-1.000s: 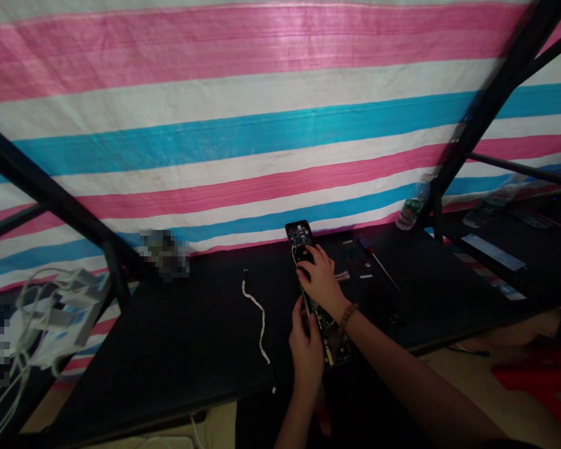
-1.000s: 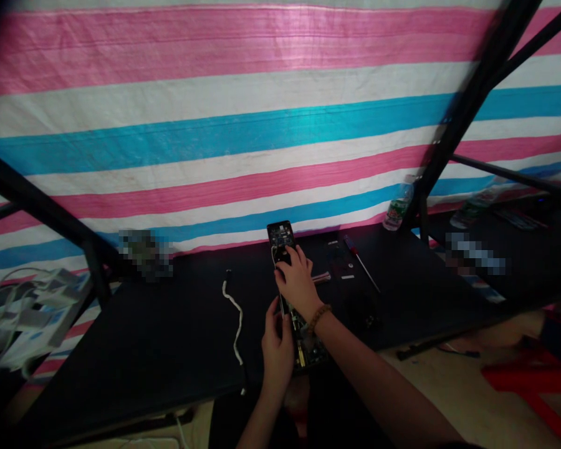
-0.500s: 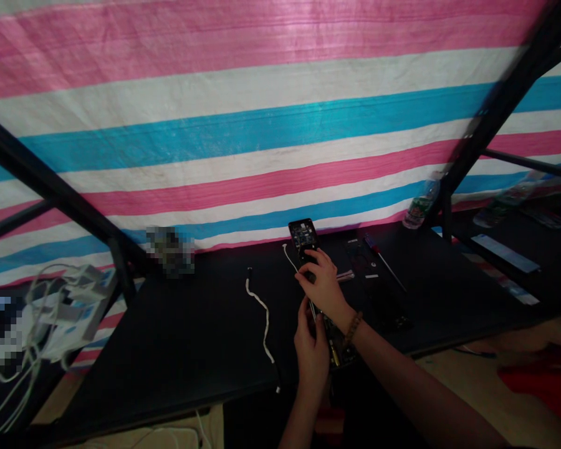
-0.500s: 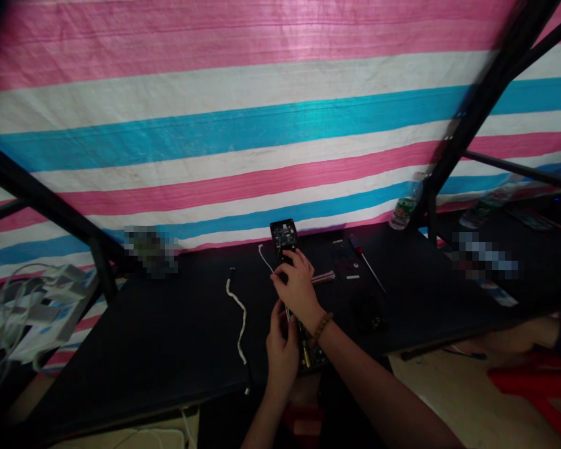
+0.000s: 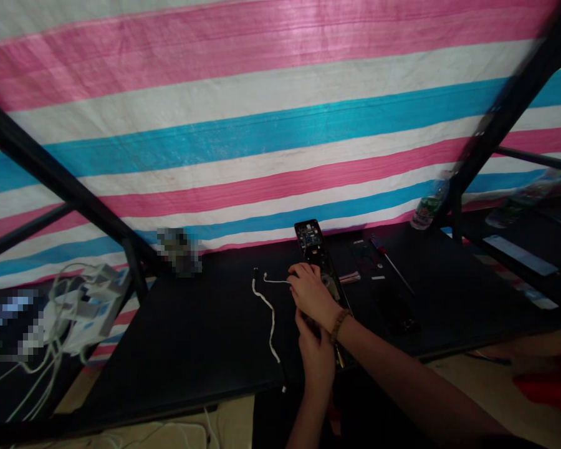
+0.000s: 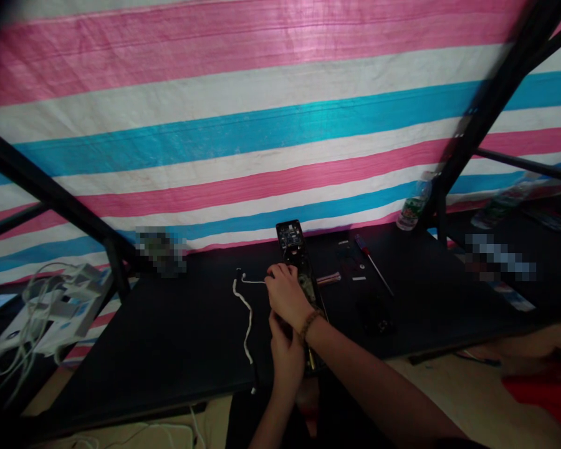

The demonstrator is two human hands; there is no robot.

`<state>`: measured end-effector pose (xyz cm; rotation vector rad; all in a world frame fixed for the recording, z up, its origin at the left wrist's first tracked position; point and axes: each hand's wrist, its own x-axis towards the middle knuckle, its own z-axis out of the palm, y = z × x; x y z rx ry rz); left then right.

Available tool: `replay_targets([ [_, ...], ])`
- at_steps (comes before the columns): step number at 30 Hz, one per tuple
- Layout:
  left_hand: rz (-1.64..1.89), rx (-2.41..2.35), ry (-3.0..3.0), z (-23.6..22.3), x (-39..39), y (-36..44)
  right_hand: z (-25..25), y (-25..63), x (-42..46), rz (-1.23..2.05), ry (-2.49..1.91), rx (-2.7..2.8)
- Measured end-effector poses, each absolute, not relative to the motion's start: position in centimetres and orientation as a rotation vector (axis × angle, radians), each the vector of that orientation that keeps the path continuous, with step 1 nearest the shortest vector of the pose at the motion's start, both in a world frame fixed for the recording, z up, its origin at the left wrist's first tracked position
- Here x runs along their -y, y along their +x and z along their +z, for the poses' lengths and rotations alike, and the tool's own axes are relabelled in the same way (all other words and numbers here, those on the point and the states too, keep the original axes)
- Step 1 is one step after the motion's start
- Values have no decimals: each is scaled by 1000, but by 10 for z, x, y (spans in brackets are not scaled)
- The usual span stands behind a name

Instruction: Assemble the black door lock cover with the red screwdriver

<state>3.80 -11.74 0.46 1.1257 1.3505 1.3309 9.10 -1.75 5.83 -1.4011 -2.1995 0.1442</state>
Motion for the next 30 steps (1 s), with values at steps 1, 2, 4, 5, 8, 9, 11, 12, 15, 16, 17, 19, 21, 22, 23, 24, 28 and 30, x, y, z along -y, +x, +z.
replay_targets([
  [1, 1334, -1342, 1107, 5, 118, 38, 59, 92, 18, 144, -1389, 2202],
  [2, 1333, -1332, 1096, 5, 118, 39, 59, 93, 20, 139, -1378, 2201],
  [4, 1328, -1319, 1091, 7, 119, 39, 64, 97, 25, 122, -1368, 2183],
  [5, 1327, -1318, 1088, 7, 119, 40, 67, 98, 28, 117, -1365, 2169],
  [8, 1311, -1326, 1082, 8, 119, 39, 76, 103, 35, 140, -1328, 2133],
  [9, 1301, -1333, 1088, 8, 119, 39, 78, 105, 36, 153, -1315, 2123],
  [11, 1281, -1354, 1130, 7, 117, 39, 79, 109, 35, 166, -1310, 2084],
  [12, 1271, -1367, 1166, 6, 117, 39, 77, 112, 33, 174, -1313, 2064],
  [15, 1251, -1387, 1279, 3, 115, 38, 68, 122, 25, 279, -1278, 1988],
  [16, 1250, -1385, 1306, 2, 114, 38, 64, 126, 22, 341, -1242, 1954],
  [17, 1254, -1382, 1324, 1, 114, 37, 61, 131, 20, 397, -1201, 1910],
  [19, 1267, -1378, 1345, -2, 113, 37, 57, 142, 17, 441, -1159, 1781],
  [21, 1277, -1382, 1362, -5, 112, 36, 57, 152, 15, 387, -1213, 1670],
  [22, 1280, -1384, 1368, -6, 112, 36, 58, 155, 15, 342, -1269, 1650],
  [23, 1284, -1385, 1374, -7, 111, 36, 59, 157, 15, 300, -1334, 1664],
  [24, 1287, -1386, 1379, -7, 111, 36, 61, 157, 15, 266, -1397, 1706],
  [28, 1282, -1392, 1387, -7, 111, 37, 66, 146, 18, 178, -1568, 1889],
  [30, 1271, -1400, 1386, -5, 111, 37, 68, 139, 16, 160, -1628, 1899],
])
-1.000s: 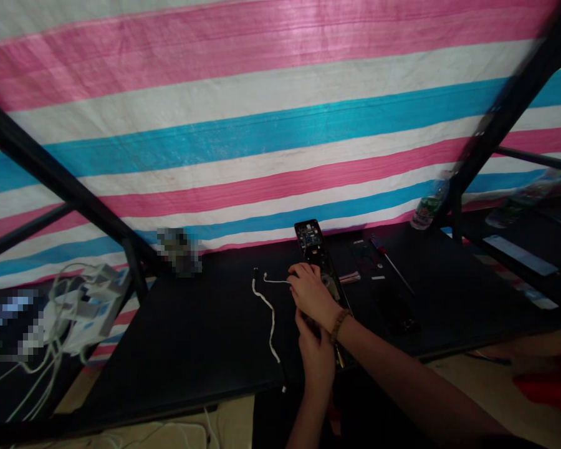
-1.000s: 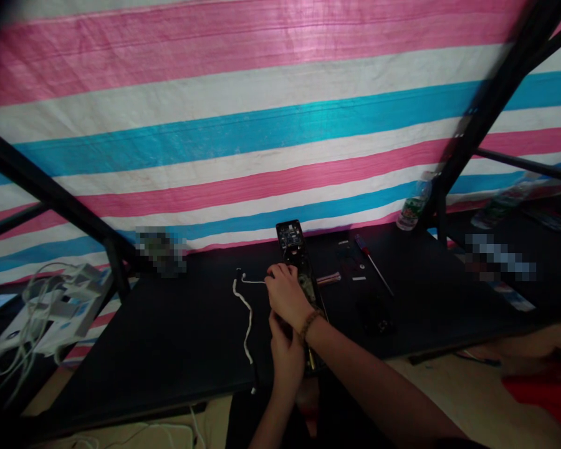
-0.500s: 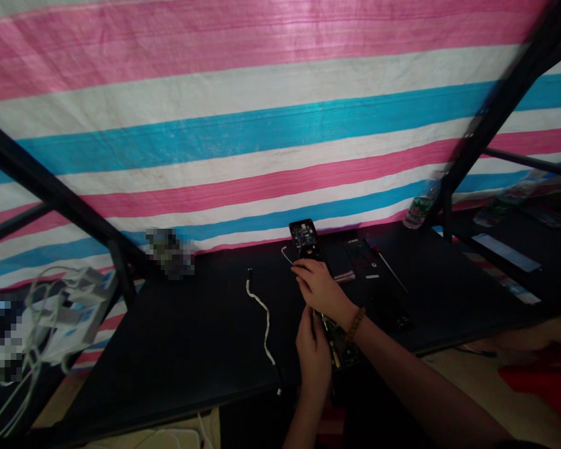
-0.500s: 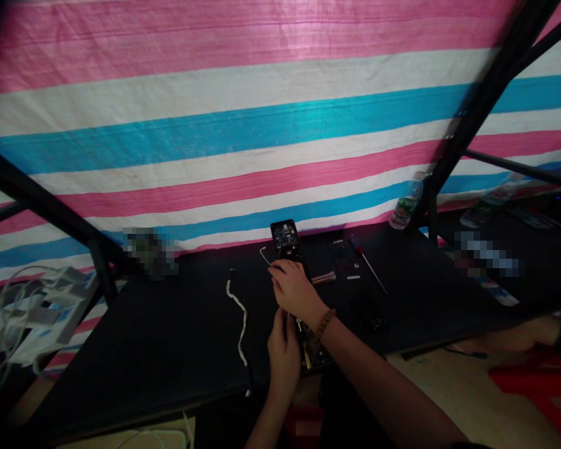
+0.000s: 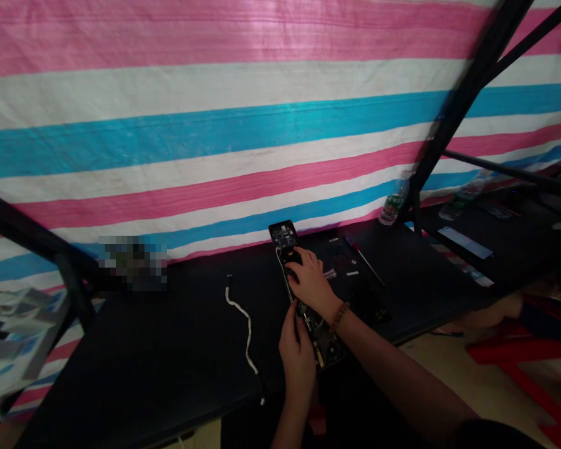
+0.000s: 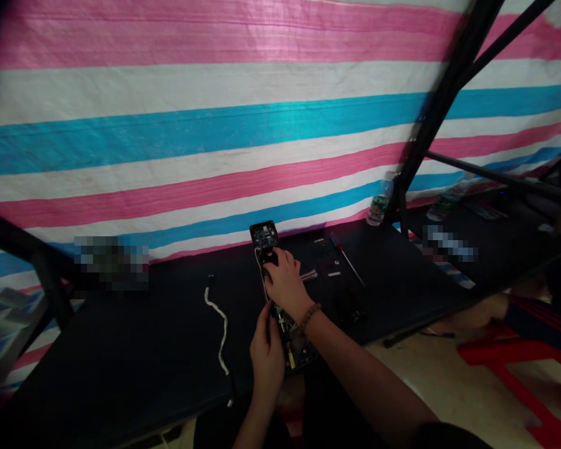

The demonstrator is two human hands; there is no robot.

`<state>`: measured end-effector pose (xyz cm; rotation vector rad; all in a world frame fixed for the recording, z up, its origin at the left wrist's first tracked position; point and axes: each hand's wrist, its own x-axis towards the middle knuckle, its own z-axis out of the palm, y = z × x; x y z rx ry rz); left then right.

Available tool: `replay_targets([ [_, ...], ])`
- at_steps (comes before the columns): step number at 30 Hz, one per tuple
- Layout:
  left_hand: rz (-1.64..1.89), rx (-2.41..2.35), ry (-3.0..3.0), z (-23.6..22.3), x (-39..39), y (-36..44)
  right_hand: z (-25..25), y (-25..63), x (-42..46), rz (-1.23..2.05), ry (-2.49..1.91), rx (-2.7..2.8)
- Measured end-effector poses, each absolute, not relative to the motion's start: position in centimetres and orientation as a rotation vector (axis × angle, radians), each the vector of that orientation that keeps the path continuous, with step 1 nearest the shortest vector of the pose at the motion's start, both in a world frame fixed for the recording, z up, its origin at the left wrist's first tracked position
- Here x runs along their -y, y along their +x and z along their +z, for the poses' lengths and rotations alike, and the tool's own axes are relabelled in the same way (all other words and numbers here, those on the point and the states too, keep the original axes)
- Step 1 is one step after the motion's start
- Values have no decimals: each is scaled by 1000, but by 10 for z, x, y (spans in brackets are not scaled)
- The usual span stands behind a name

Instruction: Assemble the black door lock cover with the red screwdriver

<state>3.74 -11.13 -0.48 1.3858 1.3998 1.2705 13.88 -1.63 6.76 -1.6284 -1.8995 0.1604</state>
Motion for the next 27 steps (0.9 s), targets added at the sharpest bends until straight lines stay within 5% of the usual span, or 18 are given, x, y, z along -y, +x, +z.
replay_targets([
  [27, 1257, -1417, 1290, 4, 115, 38, 82, 120, -10, 323, -1527, 1579],
])
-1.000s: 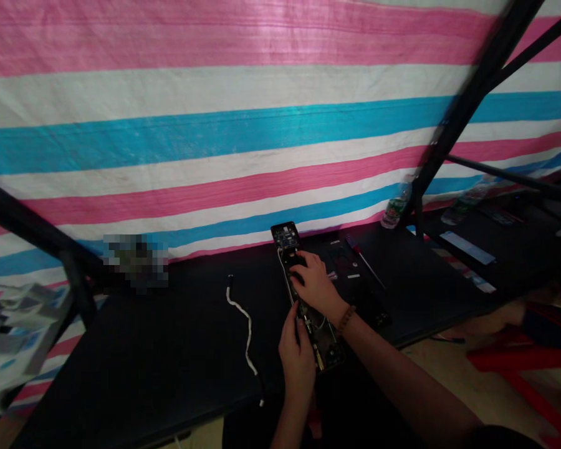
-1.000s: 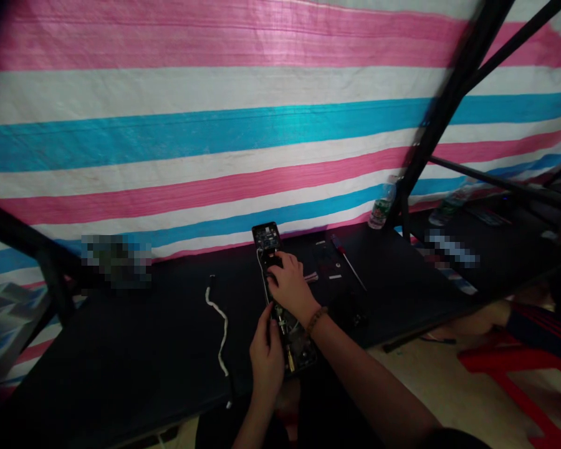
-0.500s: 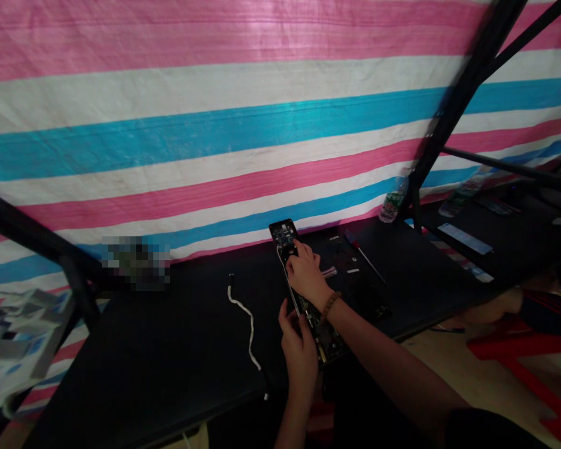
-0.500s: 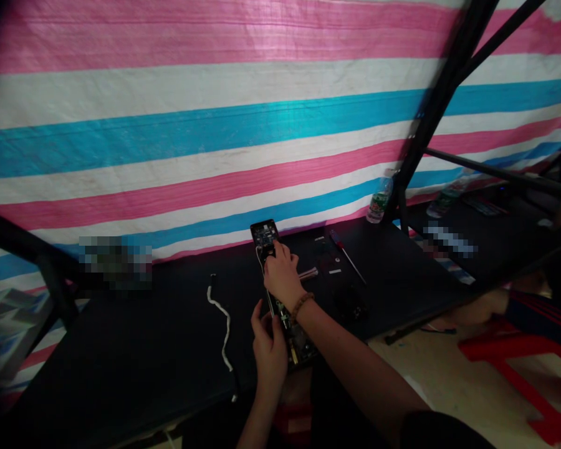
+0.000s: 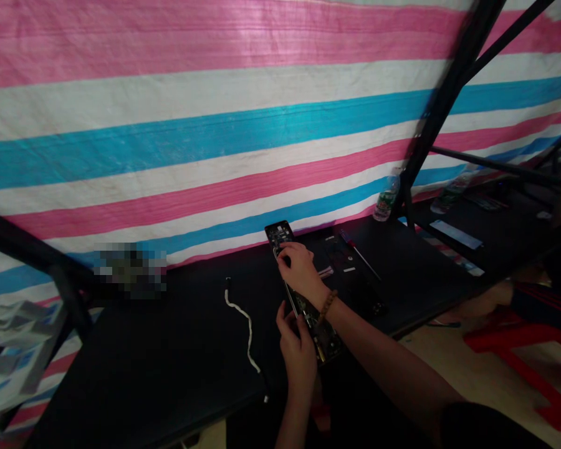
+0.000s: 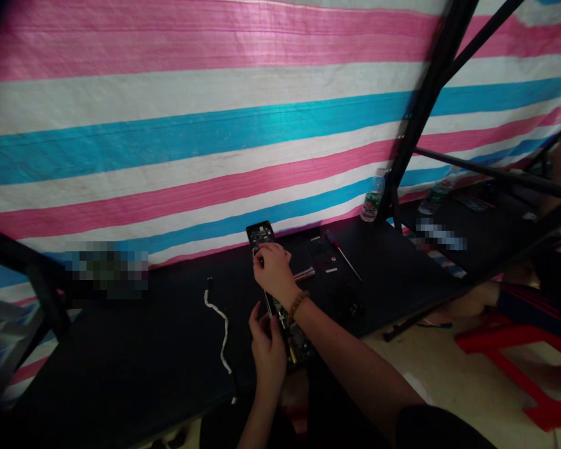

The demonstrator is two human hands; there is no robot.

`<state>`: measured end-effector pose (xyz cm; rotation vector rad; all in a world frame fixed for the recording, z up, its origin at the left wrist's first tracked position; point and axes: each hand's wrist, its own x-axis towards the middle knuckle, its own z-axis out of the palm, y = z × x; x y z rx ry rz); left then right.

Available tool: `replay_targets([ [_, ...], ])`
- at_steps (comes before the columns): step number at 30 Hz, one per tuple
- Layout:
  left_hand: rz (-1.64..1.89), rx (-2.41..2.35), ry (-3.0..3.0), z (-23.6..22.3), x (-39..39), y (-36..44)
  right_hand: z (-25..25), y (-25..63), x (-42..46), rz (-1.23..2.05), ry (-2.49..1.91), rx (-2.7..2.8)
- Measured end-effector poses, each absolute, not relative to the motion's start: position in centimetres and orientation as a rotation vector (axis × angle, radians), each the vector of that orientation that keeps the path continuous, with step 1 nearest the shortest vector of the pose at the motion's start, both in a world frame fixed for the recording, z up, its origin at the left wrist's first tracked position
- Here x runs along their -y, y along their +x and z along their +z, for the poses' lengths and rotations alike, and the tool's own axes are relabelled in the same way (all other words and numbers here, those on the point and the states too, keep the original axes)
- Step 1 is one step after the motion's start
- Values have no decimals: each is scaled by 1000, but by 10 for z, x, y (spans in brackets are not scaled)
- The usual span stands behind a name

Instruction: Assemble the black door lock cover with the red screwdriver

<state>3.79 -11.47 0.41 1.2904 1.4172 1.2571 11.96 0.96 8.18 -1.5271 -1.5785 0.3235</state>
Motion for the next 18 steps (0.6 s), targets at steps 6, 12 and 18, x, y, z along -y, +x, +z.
replay_targets([
  [6, 1251, -1422, 1302, 5, 115, 36, 83, 108, 1, 362, -1393, 1870],
  [12, 1257, -1420, 1310, 9, 117, 37, 72, 151, 24, 264, -1388, 1691],
  [18, 1230, -1450, 1314, 7, 114, 37, 53, 185, 41, 303, -1368, 1850],
])
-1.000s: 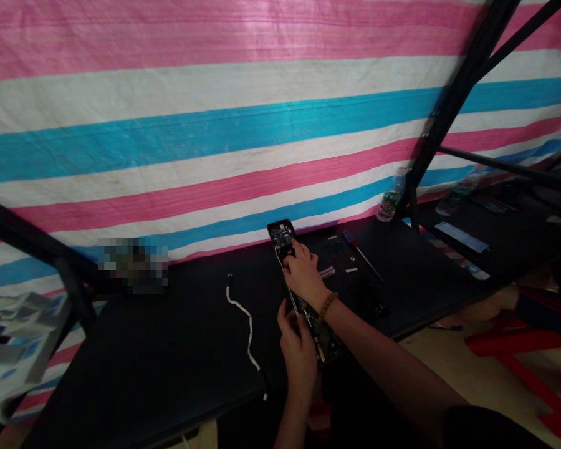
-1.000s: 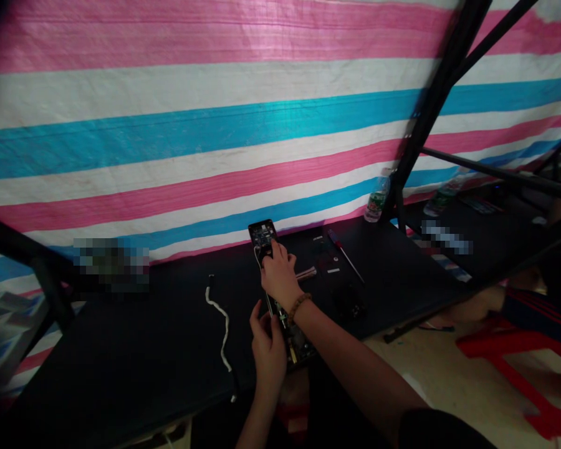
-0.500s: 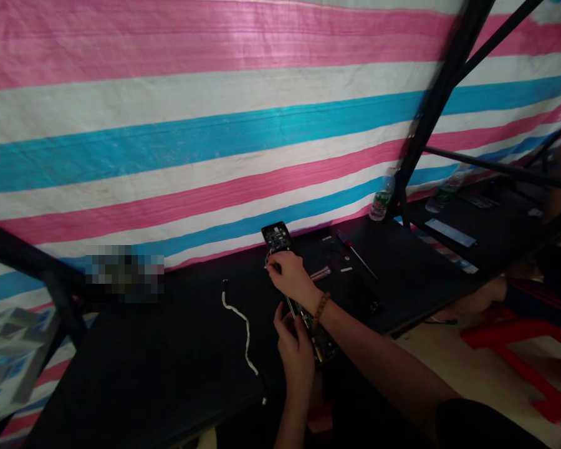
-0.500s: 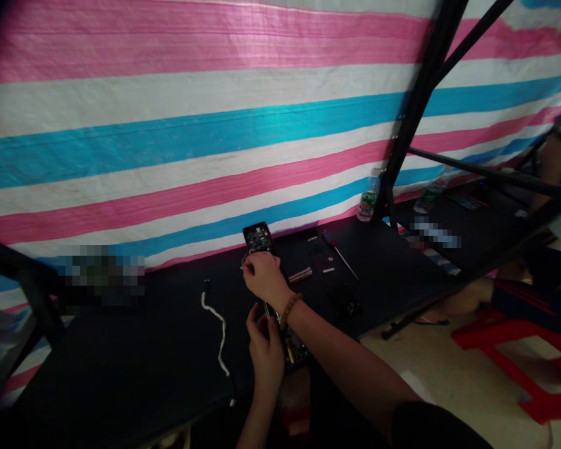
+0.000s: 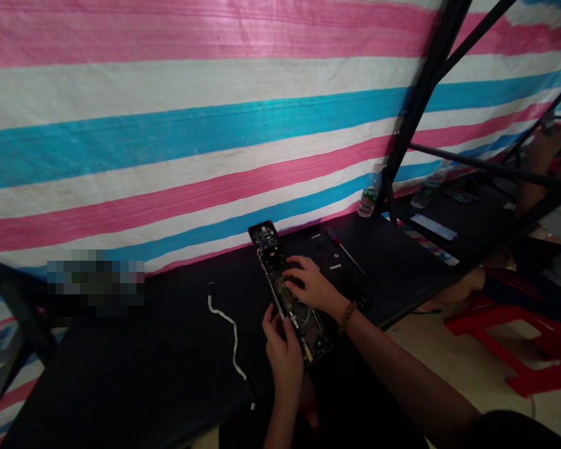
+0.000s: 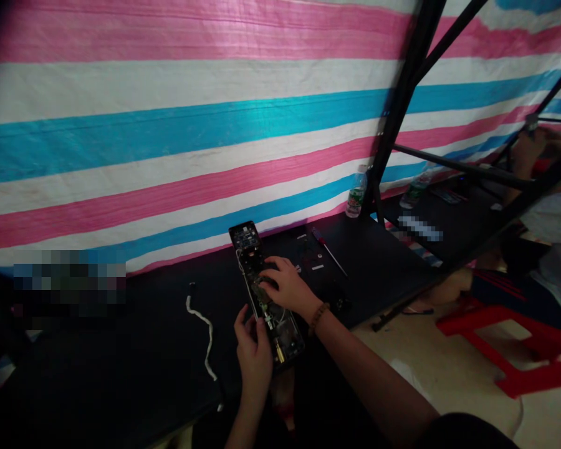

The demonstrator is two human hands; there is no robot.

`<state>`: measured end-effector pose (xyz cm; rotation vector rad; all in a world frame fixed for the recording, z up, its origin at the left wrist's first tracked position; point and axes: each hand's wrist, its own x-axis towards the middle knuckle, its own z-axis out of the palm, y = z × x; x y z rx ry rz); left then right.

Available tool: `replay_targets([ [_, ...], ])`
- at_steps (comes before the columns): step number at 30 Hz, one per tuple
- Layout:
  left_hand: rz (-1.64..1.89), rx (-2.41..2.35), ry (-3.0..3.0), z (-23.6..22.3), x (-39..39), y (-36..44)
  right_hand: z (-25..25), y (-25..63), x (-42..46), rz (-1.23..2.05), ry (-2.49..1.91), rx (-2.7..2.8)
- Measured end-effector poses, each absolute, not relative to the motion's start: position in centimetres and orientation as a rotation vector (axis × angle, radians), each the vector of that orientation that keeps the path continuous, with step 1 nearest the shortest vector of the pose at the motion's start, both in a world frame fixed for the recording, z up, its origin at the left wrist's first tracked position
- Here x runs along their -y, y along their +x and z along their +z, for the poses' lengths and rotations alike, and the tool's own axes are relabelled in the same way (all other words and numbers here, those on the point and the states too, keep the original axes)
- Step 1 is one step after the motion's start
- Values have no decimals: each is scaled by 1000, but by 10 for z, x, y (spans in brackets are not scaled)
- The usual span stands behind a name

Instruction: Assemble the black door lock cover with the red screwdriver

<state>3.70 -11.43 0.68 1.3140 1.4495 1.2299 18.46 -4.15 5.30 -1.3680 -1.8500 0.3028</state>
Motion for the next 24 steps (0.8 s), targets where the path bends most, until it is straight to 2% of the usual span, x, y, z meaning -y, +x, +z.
replay_targets([
  [7, 1201, -1494, 1336, 5, 112, 36, 50, 182, 40, 305, -1281, 1808],
  [16, 1290, -1483, 1319, 3, 108, 33, 33, 212, 48, 635, -1202, 984],
  [19, 1349, -1541, 1602, 21, 89, 31, 13, 222, 63, 525, -1394, 1115],
  [24, 1238, -1546, 2187, 42, 39, 27, -10, 220, 82, 326, -1595, 1433],
])
